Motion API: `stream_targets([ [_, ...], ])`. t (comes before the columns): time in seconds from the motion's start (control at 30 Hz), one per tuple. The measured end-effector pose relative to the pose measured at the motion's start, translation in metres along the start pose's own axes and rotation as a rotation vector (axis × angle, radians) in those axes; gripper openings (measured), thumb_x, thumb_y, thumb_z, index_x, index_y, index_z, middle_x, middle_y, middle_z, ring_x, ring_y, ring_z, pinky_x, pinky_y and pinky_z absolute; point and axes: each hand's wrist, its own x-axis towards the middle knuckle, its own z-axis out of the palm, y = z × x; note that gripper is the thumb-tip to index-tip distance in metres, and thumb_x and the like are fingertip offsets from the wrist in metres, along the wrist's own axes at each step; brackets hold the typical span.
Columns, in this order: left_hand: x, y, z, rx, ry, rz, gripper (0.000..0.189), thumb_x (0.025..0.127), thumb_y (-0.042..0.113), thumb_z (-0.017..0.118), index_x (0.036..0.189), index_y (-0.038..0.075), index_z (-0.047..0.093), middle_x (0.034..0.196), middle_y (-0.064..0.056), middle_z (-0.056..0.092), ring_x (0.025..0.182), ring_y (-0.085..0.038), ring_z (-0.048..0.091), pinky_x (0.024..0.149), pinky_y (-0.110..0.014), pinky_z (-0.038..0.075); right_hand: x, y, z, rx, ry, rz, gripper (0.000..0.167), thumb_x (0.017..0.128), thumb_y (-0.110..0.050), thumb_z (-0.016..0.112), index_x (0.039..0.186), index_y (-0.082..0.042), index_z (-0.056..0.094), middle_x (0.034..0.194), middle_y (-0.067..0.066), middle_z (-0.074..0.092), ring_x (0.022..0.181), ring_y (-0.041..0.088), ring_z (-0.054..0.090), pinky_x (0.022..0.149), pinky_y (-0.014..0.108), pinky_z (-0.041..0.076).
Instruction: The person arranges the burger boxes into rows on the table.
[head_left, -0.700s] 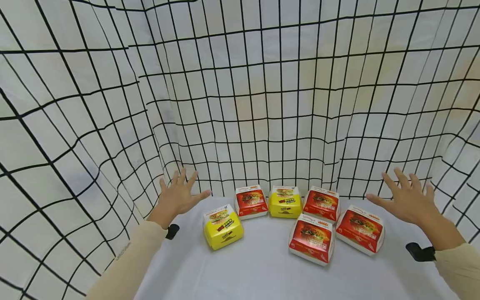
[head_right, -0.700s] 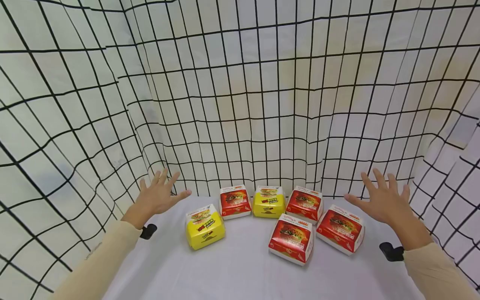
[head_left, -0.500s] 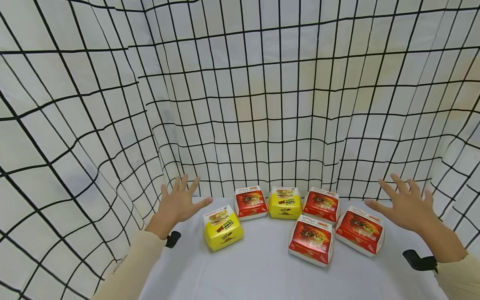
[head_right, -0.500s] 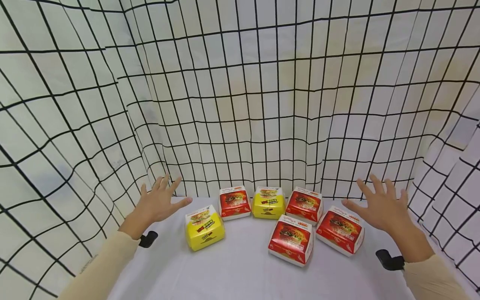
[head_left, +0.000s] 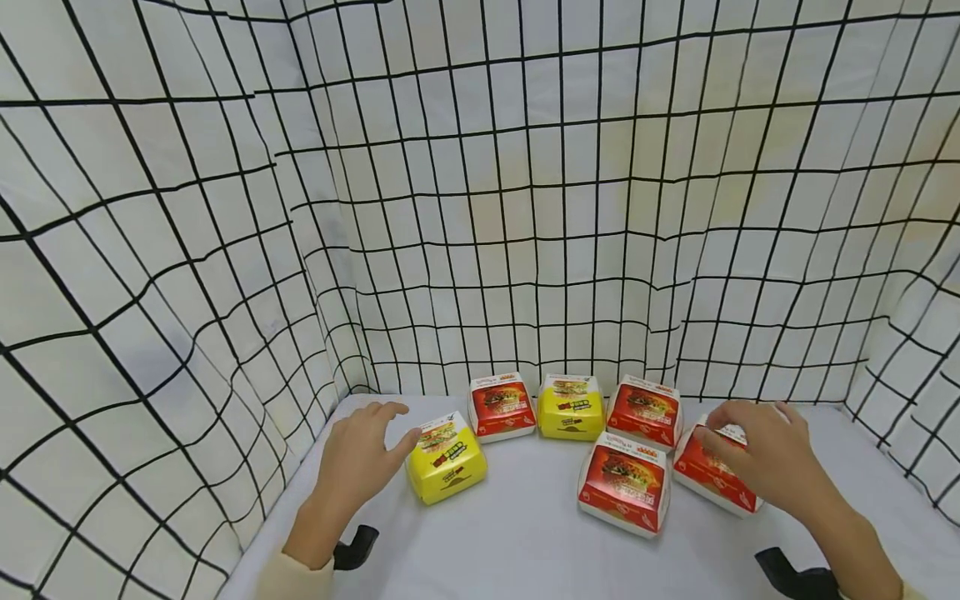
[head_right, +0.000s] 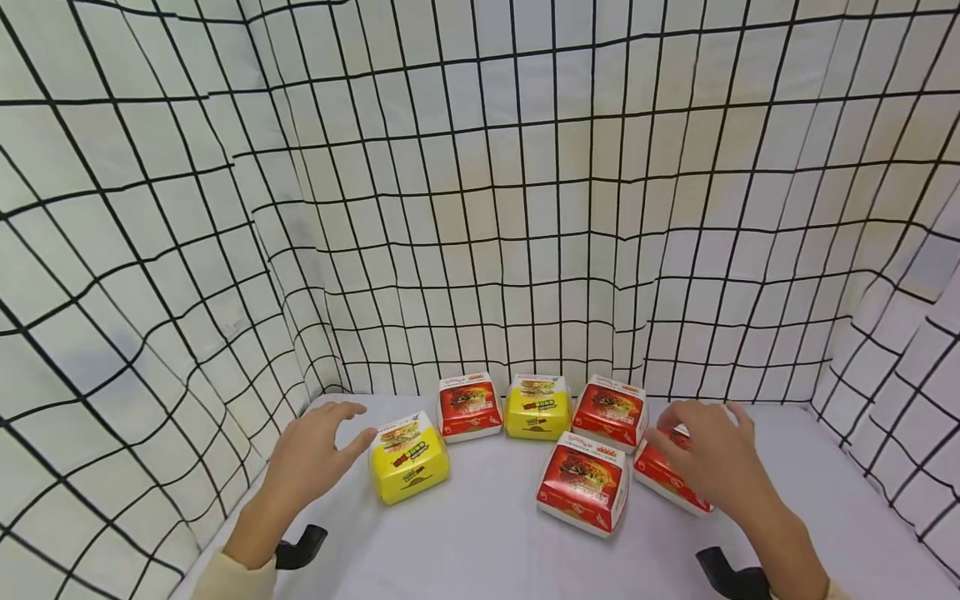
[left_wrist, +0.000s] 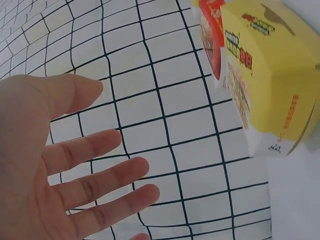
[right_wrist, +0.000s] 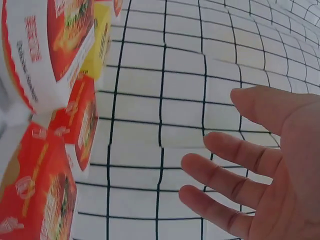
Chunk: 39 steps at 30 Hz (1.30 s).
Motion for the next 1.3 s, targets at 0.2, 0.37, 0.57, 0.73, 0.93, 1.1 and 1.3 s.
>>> stream_targets([
  [0.2,-0.016,0.004,0.001,-0.188,0.128,-0.056,0.021,0.093,0.031,0.075,0.108,0.017,0.073,0.103,-0.004,0.075,0.071,-0.012,0.061,0.067,-0.032,0.05,-0.004,-0.042,0.026,0.167,0.061,-0.104,0.009,0.094,-0.024,0.074,0.093,-0.017,0.068,0.088,-0.004,0.069,0.098,0.028,0.063,0.106,0.066,0.03],
  [0.37,-0.011,0.0,0.003,-0.364,0.279,-0.123,0.008,0.095,0.021,0.073,0.099,0.014,0.074,0.092,-0.002,0.076,0.089,-0.02,0.069,0.066,-0.026,0.049,0.002,-0.072,0.05,0.331,-0.001,-0.093,0.005,0.097,-0.026,0.072,0.095,-0.024,0.068,0.09,-0.012,0.067,0.096,0.014,0.06,0.09,0.046,0.052],
  [0.57,0.003,-0.008,0.001,-0.503,0.419,-0.24,0.011,0.097,0.018,0.069,0.099,0.009,0.073,0.09,-0.007,0.076,0.091,-0.024,0.069,0.074,-0.031,0.046,0.011,-0.099,0.076,0.506,-0.085,-0.027,0.004,0.098,-0.025,0.071,0.098,-0.023,0.067,0.091,-0.01,0.066,0.092,0.012,0.06,0.084,0.032,0.053],
  [0.73,0.009,-0.012,0.01,-0.531,0.444,-0.282,0.01,0.096,0.016,0.068,0.099,0.007,0.072,0.091,-0.01,0.075,0.088,-0.024,0.068,0.075,-0.034,0.045,0.017,-0.12,0.096,0.59,-0.157,-0.031,0.007,0.097,-0.025,0.07,0.102,-0.02,0.067,0.094,-0.007,0.066,0.092,0.014,0.058,0.079,0.026,0.051],
  [0.93,0.009,-0.02,0.028,-0.532,0.419,-0.333,0.009,0.096,0.015,0.067,0.102,0.008,0.071,0.092,-0.009,0.072,0.086,-0.022,0.066,0.075,-0.03,0.043,0.021,-0.141,0.12,0.654,-0.205,-0.031,0.01,0.097,-0.024,0.07,0.104,-0.018,0.068,0.097,-0.006,0.067,0.096,0.014,0.06,0.079,0.024,0.05],
  [1.1,0.009,-0.026,0.039,-0.548,0.384,-0.363,0.012,0.096,0.014,0.066,0.105,0.007,0.07,0.094,-0.012,0.071,0.089,-0.026,0.066,0.078,-0.032,0.043,0.028,-0.153,0.143,0.715,-0.227,-0.032,0.014,0.098,-0.025,0.069,0.109,-0.016,0.065,0.104,-0.003,0.067,0.102,0.016,0.061,0.088,0.034,0.054],
  [1.3,0.011,-0.034,0.051,-0.555,0.261,-0.407,0.018,0.096,0.018,0.065,0.111,0.007,0.069,0.104,-0.015,0.072,0.098,-0.031,0.067,0.085,-0.039,0.048,0.031,-0.163,0.175,0.796,-0.254,-0.003,0.021,0.099,-0.023,0.068,0.117,-0.013,0.062,0.114,0.004,0.066,0.108,0.019,0.063,0.104,0.053,0.05],
])
